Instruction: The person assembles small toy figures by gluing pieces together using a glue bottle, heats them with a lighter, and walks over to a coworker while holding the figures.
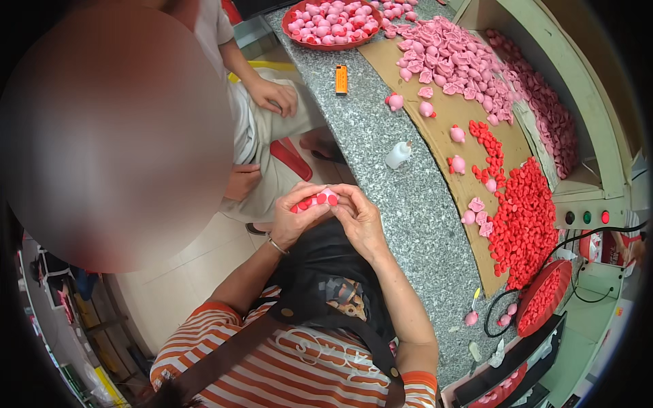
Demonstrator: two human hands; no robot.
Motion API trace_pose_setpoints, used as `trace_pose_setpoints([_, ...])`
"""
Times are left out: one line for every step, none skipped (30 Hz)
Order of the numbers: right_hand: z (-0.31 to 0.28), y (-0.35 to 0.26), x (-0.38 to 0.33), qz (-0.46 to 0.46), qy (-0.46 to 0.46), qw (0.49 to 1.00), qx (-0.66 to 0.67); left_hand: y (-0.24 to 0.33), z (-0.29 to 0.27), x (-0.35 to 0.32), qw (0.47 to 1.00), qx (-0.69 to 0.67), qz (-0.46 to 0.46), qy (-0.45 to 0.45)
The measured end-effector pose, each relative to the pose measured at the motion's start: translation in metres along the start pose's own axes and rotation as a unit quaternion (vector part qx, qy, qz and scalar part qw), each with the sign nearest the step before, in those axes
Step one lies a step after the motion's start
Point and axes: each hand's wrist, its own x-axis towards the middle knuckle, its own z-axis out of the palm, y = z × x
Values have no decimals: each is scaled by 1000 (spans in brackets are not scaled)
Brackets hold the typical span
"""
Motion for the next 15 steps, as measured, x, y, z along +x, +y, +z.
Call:
trace_pose_setpoints([0,-1,0,2,-1,1000,1,-1,1,1,1000,5,5,2])
trace_pose_setpoints([-1,-2,0,4,-3,1000,2,-1,1,1,1000,9,11,4])
trace_pose_setpoints([-1,-2,-1,3,-2,1000,3,-2,2,0,1000,11,11,3])
trace_pose_setpoints([-1,-1,-2,3,-1,1000,9,-3,3,-1,1000,2,12,4])
trace_pose_setpoints([-1,-1,-2,2,1,1000,14,-3,3,-1,1000,-7,12,6])
trace_pose_setpoints([-2,-2,-3,1,2,1000,15,-2,4,-1,1000,-7,14,4])
trace_pose_setpoints([-2,-1,-4,2,6,1000,24,-1,5,-1,1000,-14,14,2])
trace_pose_setpoints([-2,-1,-5,3,9,999,33,0,6,-1,1000,-20,16,1])
trace_pose_setpoints([-3,1,-5,2,9,999,34,0,6,-1,1000,-19,17,0])
trace_pose_setpoints([-3,3,-5,-1,11,999,32,-2,7,-1,1000,-14,26,-2])
trace_pose_setpoints([-4,4,-6,-3,14,999,30,-5,7,-1,999,-10,35,-4])
trace_pose_setpoints([-3,-2,-7,-2,17,1000,-10,-18,6,-6,999,-7,36,-3])
trace_pose_setpoints([-1,-8,-8,-2,21,999,-50,-41,3,-12,997,54,54,-12])
trace_pose_setpoints([-1,-7,-13,-27,31,998,-49,-63,2,-15,991,114,74,-22])
trace_pose_setpoints([-6,3,-13,-27,22,996,-87,-85,-2,-17,990,114,76,-24])
